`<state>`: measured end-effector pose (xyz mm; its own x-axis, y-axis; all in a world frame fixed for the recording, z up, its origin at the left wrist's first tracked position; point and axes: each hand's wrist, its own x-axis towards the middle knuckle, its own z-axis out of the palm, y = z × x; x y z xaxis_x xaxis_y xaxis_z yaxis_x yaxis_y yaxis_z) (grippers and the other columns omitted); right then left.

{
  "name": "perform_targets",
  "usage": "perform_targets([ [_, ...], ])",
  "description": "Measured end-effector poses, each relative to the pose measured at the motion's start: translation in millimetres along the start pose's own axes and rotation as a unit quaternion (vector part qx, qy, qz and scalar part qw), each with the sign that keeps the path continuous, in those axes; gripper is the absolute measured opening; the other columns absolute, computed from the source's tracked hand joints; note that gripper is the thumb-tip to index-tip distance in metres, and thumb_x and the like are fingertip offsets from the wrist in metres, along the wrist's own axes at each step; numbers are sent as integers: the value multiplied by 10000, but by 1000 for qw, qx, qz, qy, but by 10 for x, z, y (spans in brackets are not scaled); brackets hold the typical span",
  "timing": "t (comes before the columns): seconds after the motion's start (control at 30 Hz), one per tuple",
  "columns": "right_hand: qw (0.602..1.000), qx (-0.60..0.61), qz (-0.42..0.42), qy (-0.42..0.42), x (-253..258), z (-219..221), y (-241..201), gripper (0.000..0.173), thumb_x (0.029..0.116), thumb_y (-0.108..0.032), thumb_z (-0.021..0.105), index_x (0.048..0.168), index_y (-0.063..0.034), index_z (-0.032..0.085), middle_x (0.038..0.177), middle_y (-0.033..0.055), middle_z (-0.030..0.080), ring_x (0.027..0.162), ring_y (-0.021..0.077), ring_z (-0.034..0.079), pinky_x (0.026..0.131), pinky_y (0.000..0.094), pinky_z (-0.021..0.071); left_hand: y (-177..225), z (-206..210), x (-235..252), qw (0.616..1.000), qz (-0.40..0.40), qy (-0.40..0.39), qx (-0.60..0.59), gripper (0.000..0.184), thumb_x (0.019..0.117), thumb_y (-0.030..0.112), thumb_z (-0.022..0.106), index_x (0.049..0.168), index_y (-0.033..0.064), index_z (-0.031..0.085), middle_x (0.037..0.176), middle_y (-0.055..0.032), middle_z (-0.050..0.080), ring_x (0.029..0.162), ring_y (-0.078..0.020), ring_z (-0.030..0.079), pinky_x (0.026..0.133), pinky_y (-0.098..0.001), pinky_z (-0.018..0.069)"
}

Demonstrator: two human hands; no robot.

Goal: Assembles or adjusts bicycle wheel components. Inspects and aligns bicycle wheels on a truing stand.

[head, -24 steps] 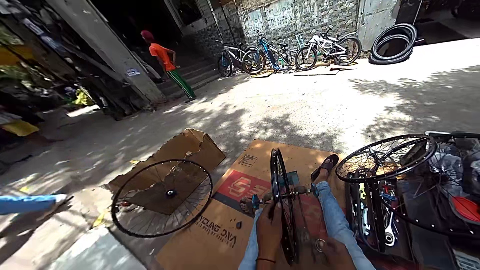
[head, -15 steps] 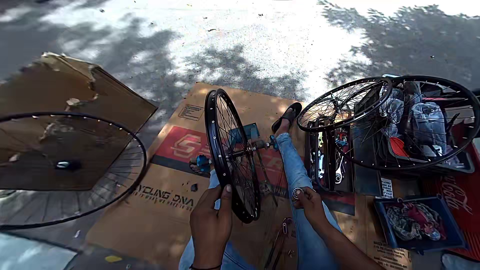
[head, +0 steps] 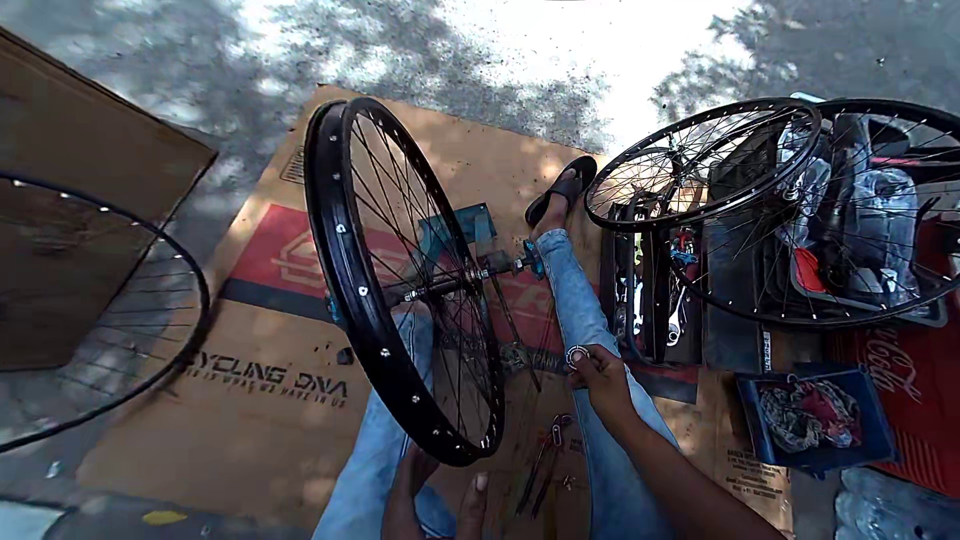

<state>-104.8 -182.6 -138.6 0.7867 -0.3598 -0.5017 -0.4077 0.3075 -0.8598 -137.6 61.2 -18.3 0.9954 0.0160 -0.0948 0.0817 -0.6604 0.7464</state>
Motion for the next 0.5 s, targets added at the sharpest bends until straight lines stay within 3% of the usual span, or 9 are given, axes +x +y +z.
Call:
perform_targets([
  [0.07,1000,2,8,-3,13,32,31,155,1042,-105,573,1108,13,650,871,135,739,710,212,729,688,347,631,155,-35,108,998,47,37,-10,894,911,408,706,1412,-239,346,1295,-365,553,1175,-262,613,1038,-364,485],
  [0.13,1000,0,16,-4,0,47,53,153,1039,-100,577,1104,16,652,867,130,737,713,207,727,688,342,630,249,24,156,995,66,71,20,824,900,403,720,1334,-236,432,1207,-334,605,1102,-264,643,997,-377,511],
  [0.17,1000,-1,20,-3,-7,53,53,152,1038,-100,581,1101,16,655,859,127,735,713,204,726,689,340,629,238,85,158,993,64,87,49,751,896,396,726,1278,-214,511,1145,-309,648,1051,-279,657,978,-407,513],
  [0.23,1000,-4,27,-5,-22,56,57,146,1037,-95,579,1091,18,654,858,127,733,713,203,724,691,339,627,105,237,119,983,53,114,134,487,887,387,728,1028,-78,709,938,-197,728,888,-296,698,916,-486,512],
  [0.27,1000,-6,27,-5,-23,53,59,143,1035,-94,581,1089,17,653,858,127,734,713,204,727,692,340,628,31,305,62,980,31,95,170,437,888,393,730,983,-33,748,902,-172,741,857,-321,706,922,-539,497],
  [0.33,999,-10,29,-10,-17,38,71,145,1031,-98,588,1096,14,654,860,127,737,714,211,731,694,346,632,-126,420,-106,976,-60,-11,210,459,915,404,711,1101,-14,746,994,-175,752,935,-360,720,960,-592,488],
  [0.4,999,-9,31,-14,2,33,83,142,1028,-95,591,1095,15,650,867,130,739,719,217,732,694,350,631,-238,463,-213,947,-182,-151,217,745,888,468,727,1402,-44,560,1310,-249,640,1187,-414,628,1063,-604,421],
  [0.43,999,-11,32,-14,15,32,86,142,1028,-96,590,1099,13,649,872,130,740,723,217,734,696,350,632,-254,472,-234,937,-206,-174,222,945,840,515,767,1495,-74,423,1423,-292,542,1280,-442,560,1100,-601,390],
  [0.5,999,-14,32,-17,24,23,107,144,1030,-104,591,1098,9,648,883,131,740,734,219,733,703,353,631,-193,432,-255,954,-191,-120,195,1093,795,537,804,1524,-116,317,1497,-346,421,1322,-468,504,1098,-573,405],
])
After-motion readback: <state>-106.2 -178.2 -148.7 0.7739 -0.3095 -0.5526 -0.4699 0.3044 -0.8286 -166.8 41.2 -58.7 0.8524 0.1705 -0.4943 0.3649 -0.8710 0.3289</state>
